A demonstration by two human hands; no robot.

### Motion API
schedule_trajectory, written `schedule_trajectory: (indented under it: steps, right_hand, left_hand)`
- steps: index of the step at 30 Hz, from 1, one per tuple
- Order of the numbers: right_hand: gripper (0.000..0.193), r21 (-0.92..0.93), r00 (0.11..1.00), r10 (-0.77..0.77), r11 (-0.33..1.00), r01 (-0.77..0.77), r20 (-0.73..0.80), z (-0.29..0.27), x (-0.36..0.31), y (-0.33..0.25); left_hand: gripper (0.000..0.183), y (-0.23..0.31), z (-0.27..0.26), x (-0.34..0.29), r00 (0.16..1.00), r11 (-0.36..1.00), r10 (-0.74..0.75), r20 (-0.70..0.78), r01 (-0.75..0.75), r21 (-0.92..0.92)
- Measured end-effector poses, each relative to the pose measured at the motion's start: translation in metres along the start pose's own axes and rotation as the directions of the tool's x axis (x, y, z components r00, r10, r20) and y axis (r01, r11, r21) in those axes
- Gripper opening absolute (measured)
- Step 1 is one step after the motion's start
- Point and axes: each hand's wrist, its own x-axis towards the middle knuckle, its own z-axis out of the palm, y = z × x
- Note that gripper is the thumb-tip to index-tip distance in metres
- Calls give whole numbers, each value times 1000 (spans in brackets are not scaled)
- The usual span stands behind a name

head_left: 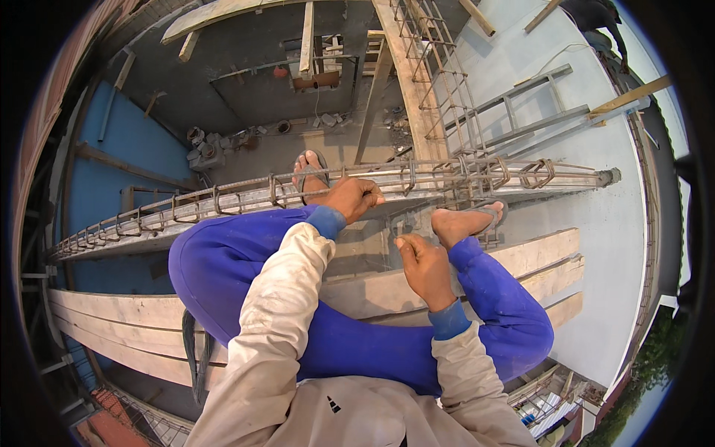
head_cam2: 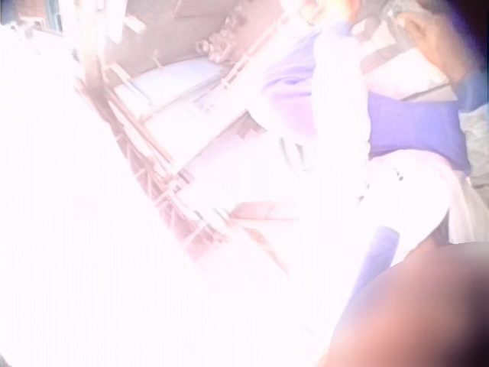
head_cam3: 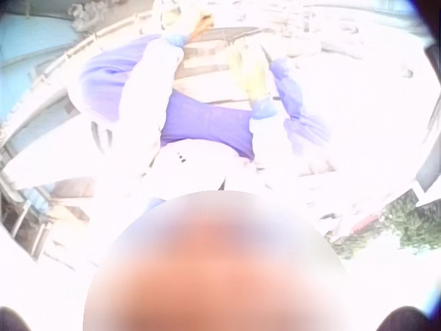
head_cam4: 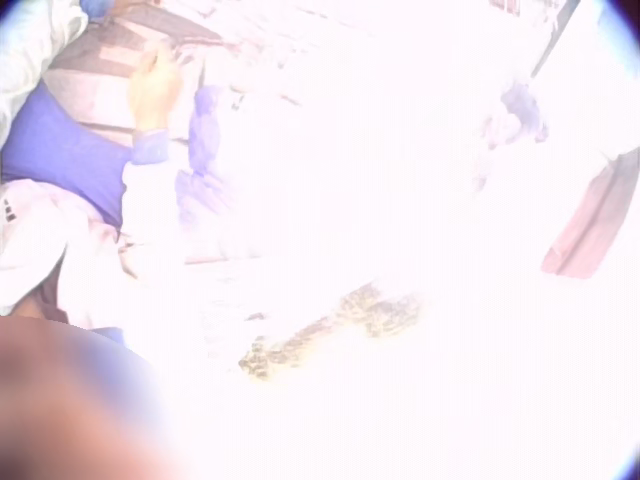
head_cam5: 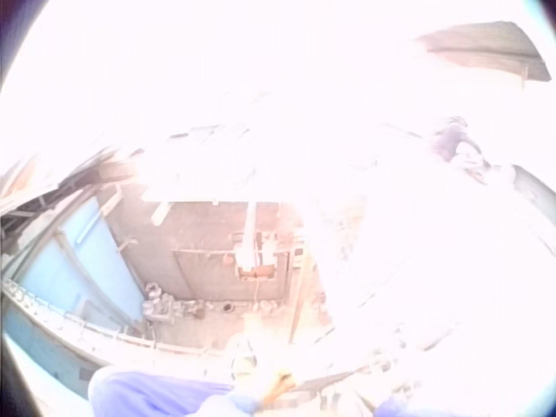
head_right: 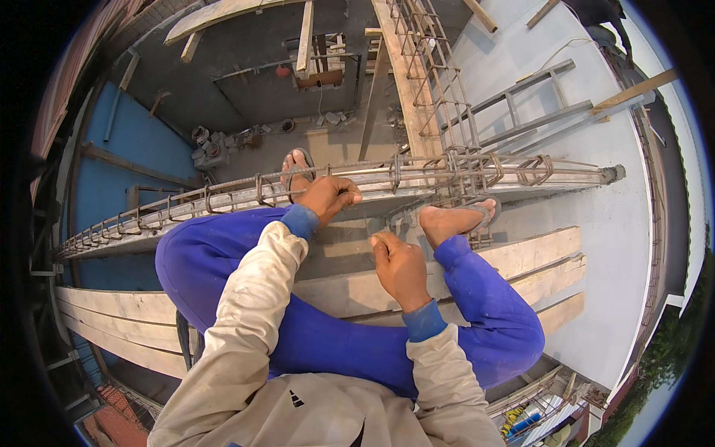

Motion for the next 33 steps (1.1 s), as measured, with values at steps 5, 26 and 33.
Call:
schedule_trajectory:
  steps: [5, 26, 33]
  right_hand:
    - [23, 300, 950, 313, 906, -300, 5, 4, 57, 56]
    - [28, 40, 943, 317, 948, -315, -102, 36, 164, 107]
    - [22, -284, 991, 128, 950, -133, -36, 29, 176, 86]
  left_hand:
    - [33, -14, 19, 49, 949, 991, -137, -282, 131, -43]
    - [26, -89, 91, 193, 891, 890, -441, -104, 450, 77]
    - [22, -59, 77, 175, 878, 885, -465, -111, 465, -31]
